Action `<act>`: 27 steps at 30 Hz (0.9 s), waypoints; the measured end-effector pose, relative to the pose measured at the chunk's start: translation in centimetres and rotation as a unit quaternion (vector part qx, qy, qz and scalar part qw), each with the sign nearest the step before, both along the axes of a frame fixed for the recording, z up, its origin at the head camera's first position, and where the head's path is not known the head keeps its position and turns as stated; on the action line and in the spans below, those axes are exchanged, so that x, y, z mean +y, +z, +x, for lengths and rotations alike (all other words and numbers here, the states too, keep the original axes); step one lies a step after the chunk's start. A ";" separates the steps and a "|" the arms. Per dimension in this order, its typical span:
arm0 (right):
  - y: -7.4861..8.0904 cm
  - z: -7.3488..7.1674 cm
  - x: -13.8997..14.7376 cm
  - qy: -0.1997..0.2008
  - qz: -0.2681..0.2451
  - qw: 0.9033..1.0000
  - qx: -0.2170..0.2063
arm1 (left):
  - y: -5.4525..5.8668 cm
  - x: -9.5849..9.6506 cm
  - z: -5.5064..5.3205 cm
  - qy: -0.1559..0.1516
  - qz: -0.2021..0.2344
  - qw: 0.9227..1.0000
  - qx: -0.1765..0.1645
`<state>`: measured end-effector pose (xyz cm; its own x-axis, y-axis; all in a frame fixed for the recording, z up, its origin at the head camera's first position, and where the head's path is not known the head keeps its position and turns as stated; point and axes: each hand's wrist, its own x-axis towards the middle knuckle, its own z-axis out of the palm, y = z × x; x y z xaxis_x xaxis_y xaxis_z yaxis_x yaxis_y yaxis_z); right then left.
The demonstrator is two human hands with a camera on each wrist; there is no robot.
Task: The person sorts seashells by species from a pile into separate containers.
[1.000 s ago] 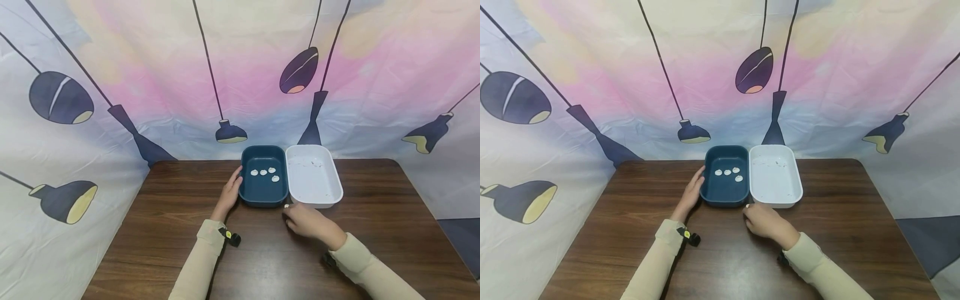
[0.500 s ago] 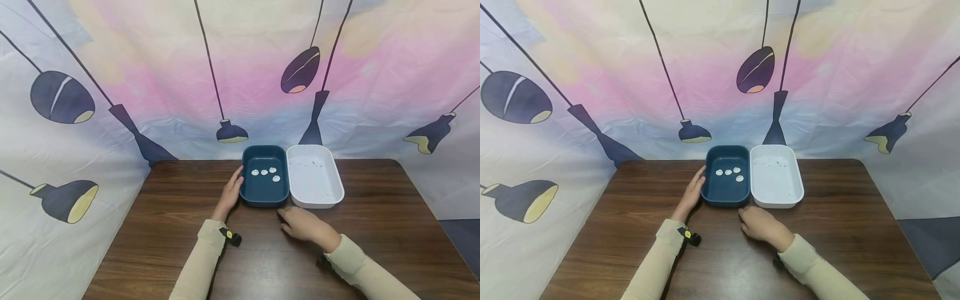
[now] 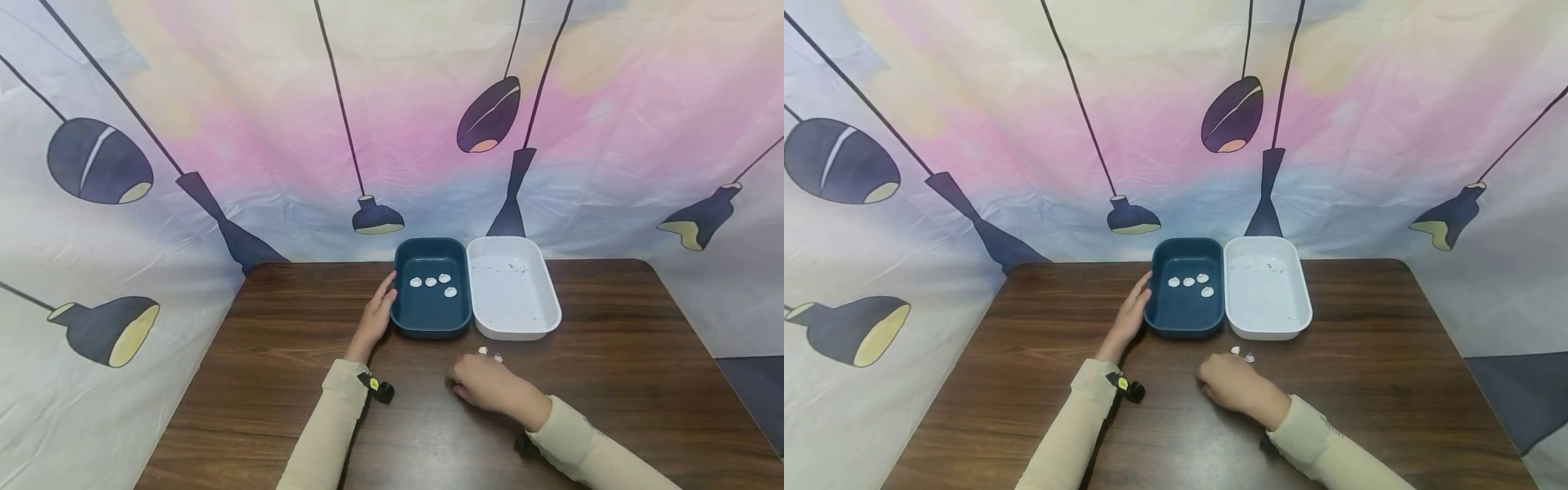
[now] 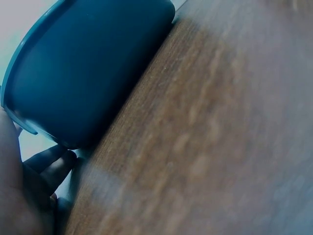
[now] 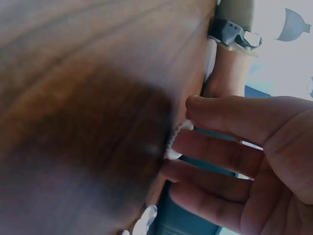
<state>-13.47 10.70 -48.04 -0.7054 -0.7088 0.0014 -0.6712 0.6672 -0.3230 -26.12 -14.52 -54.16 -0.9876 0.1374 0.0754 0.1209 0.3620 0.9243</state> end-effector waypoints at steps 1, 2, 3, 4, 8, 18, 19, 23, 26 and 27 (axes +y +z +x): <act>-0.1 0.0 -0.1 0.006 -0.003 1.000 0.002 | 0.0 0.0 0.0 0.000 -0.001 1.000 -0.001; -0.3 0.1 -0.1 0.011 -0.005 1.000 0.004 | 0.0 0.0 0.0 0.000 -0.001 1.000 -0.001; -0.4 0.1 -0.2 0.016 -0.007 1.000 0.006 | 0.0 0.0 0.0 0.000 -0.001 1.000 -0.002; -0.5 0.1 -0.2 0.021 -0.010 1.000 0.006 | 0.1 0.0 0.0 0.000 -0.001 1.000 -0.002; -0.7 0.3 -0.4 0.039 -0.013 0.999 0.009 | 0.1 0.0 0.0 0.000 -0.001 1.000 0.000; -0.1 1.2 -0.5 0.026 0.000 1.000 -0.005 | -0.1 0.0 0.0 -0.001 -0.001 1.000 -0.003; 0.0 1.2 -0.5 0.026 -0.001 1.000 -0.006 | -0.1 -0.1 0.0 -0.001 -0.001 1.000 -0.003; 0.1 1.1 -0.3 0.035 -0.007 0.999 -0.015 | -0.1 -0.1 0.0 0.000 -0.001 1.000 -0.003; 0.4 0.9 -0.1 0.045 -0.013 0.999 -0.018 | -0.1 0.0 0.0 0.000 -0.002 1.000 -0.003; 0.6 0.8 0.0 0.046 -0.015 0.999 -0.017 | 0.0 0.0 0.0 0.000 -0.002 1.000 -0.003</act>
<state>-12.70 10.68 -47.47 -0.6373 -0.7707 0.0009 -0.7176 0.5930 -0.3652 -26.12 -14.53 -54.21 -0.9882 0.1370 0.0681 0.1142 0.3651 0.9239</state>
